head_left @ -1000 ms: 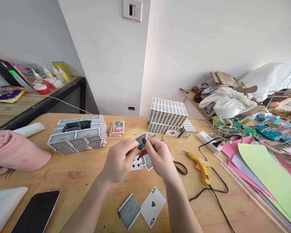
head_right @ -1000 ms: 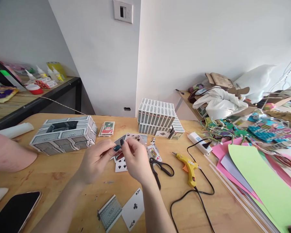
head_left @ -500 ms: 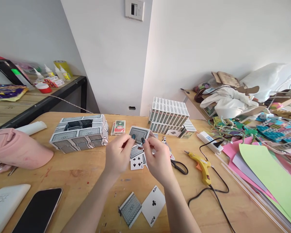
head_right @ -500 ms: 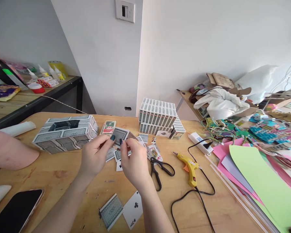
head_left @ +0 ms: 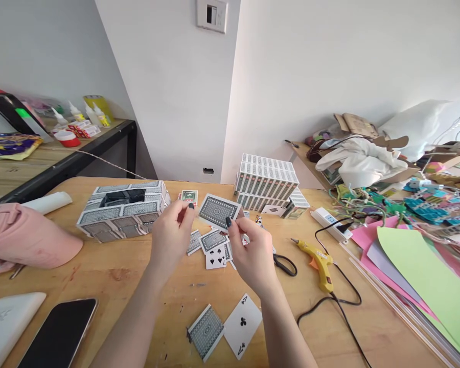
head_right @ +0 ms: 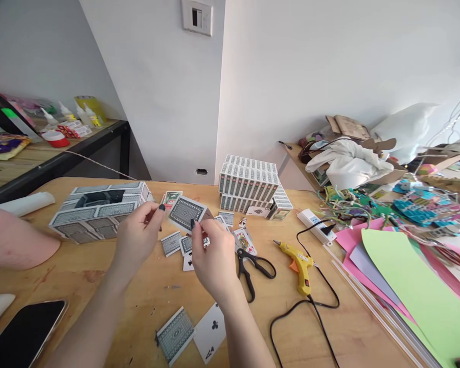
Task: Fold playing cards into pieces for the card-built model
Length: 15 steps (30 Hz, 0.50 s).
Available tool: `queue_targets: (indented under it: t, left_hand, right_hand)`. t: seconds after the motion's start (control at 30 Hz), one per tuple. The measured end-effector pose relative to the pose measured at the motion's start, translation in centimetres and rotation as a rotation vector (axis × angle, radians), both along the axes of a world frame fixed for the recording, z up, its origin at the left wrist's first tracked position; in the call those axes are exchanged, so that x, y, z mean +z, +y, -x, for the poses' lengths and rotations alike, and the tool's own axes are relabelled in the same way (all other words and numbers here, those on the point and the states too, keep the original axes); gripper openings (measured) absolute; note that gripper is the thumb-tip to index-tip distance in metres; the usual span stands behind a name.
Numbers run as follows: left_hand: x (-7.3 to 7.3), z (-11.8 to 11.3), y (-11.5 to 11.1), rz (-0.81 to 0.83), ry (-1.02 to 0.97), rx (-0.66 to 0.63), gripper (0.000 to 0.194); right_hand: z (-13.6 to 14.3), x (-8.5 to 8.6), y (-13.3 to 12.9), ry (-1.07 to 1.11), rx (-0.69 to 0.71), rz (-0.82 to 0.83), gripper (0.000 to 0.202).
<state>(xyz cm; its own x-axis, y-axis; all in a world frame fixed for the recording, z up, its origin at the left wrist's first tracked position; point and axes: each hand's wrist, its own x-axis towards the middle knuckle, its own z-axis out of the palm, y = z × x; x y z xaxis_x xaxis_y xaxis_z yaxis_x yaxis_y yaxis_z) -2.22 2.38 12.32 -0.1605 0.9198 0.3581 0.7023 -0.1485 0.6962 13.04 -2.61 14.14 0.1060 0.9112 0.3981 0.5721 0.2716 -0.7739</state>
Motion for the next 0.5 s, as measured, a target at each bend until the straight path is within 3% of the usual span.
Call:
queue_targets:
  t: [0.03,0.13,0.2,0.3,0.4,0.43,0.5]
  left_hand:
    - [-0.2,0.7,0.4,0.015,-0.012,-0.001,0.015]
    - [-0.8,3.2,1.6,0.002,-0.086,0.175,0.011]
    - [-0.8,4.2,1.9,0.074,-0.309,0.132,0.018]
    - [-0.1,3.5,1.0,0.189,-0.611,-0.092,0.036]
    - [0.5,0.8,-0.7,0.328,-0.501,-0.355,0.047]
    - [0.6,-0.2,-1.3,0.336,-0.400,-0.378,0.045]
    - [0.5,-1.6,-2.2,0.251,-0.159,-0.278,0.042]
  right_hand:
    - [-0.4,0.2,-0.1,0.025,-0.012,-0.008,0.028]
    - [-2.4,1.0,-0.6,0.114,-0.141,-0.044,0.026]
    - [-3.6,1.4,-0.8,0.109,-0.234,-0.034,0.027]
    - [-4.1,1.5,-0.6,0.114,-0.145,0.028,0.029]
    - [-2.9,1.1,-0.2,0.092,-0.014,0.109,0.029]
    - [-2.4,1.0,-0.1,0.077,0.018,0.134,0.029]
    - [-1.7,0.7,0.1,0.034,0.039,0.155,0.028]
